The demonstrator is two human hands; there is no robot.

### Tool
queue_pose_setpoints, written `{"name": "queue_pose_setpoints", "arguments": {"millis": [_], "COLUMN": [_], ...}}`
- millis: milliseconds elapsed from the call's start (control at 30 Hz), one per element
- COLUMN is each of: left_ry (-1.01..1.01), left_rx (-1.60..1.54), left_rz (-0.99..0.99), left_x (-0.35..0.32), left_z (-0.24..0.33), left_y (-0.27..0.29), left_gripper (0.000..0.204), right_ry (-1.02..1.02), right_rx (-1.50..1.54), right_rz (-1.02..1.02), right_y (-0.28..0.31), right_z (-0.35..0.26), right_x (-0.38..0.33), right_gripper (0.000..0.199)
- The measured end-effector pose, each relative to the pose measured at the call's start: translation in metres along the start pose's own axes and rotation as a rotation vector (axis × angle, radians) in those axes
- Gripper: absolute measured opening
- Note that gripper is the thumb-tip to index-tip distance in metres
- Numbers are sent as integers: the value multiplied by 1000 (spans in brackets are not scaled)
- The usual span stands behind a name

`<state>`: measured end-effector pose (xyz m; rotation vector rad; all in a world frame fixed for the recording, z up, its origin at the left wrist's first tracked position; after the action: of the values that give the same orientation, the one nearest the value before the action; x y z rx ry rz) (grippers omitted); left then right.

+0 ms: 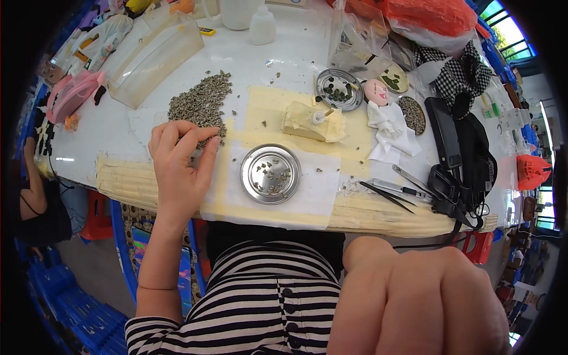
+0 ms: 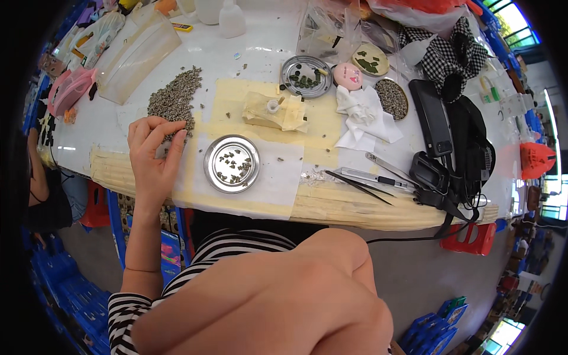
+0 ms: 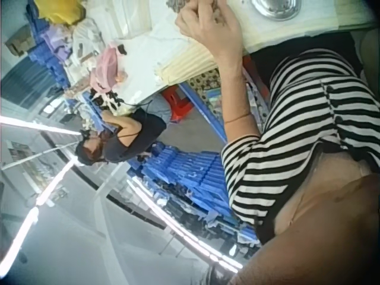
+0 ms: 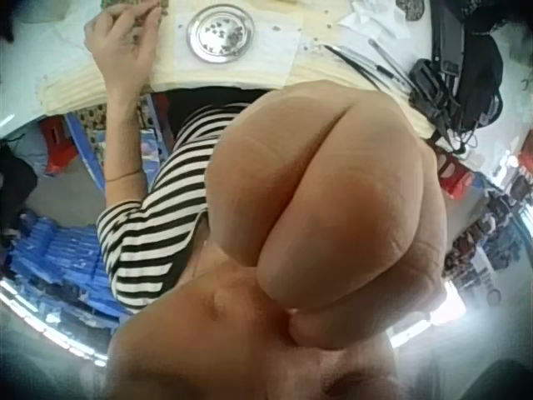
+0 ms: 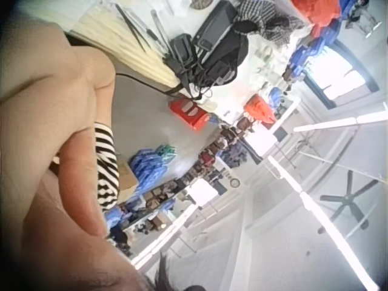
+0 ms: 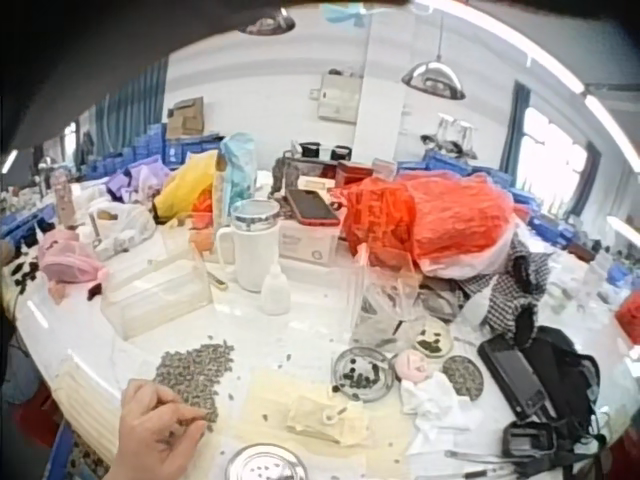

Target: The person picks up a small metal piece and a thin wire from a tray, then inserts the wire into a small hole in the metal piece by hand while working over a table.

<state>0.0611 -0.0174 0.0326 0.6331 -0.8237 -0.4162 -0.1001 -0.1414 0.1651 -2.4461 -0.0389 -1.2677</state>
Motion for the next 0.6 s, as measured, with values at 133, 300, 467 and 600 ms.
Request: {"name": "queue_pose_setpoints", "arguments": {"millis": [133, 300, 467, 600], "left_ry": [6, 50, 112, 94], "left_rx": [15, -15, -89, -72], "left_rz": [7, 22, 80, 63], "left_x": [2, 1, 7, 17], "left_z": [-1, -8, -23, -33], "left_y": [0, 7, 28, 33], "left_gripper": [15, 17, 18, 15], "right_ry": [18, 51, 439, 498], "right_rx": [25, 23, 13, -181], "right_rz": [-22, -99, -429, -748], "right_y": [3, 1, -26, -65], "right_z": [-4, -13, -60, -102], "right_x": [-1, -3, -25, -78], "right_gripper": [38, 44, 36, 46]}}
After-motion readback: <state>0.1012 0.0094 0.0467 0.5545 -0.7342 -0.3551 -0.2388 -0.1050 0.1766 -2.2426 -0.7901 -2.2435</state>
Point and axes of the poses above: each hand's wrist, its own x-axis towards the middle knuckle, its own y-axis out of the back of the hand, z = x × y, the point moved 10 cm from there along x, towards the middle knuckle, and after that the axes turned 7 degrees about -x, right-handed, at the moved point
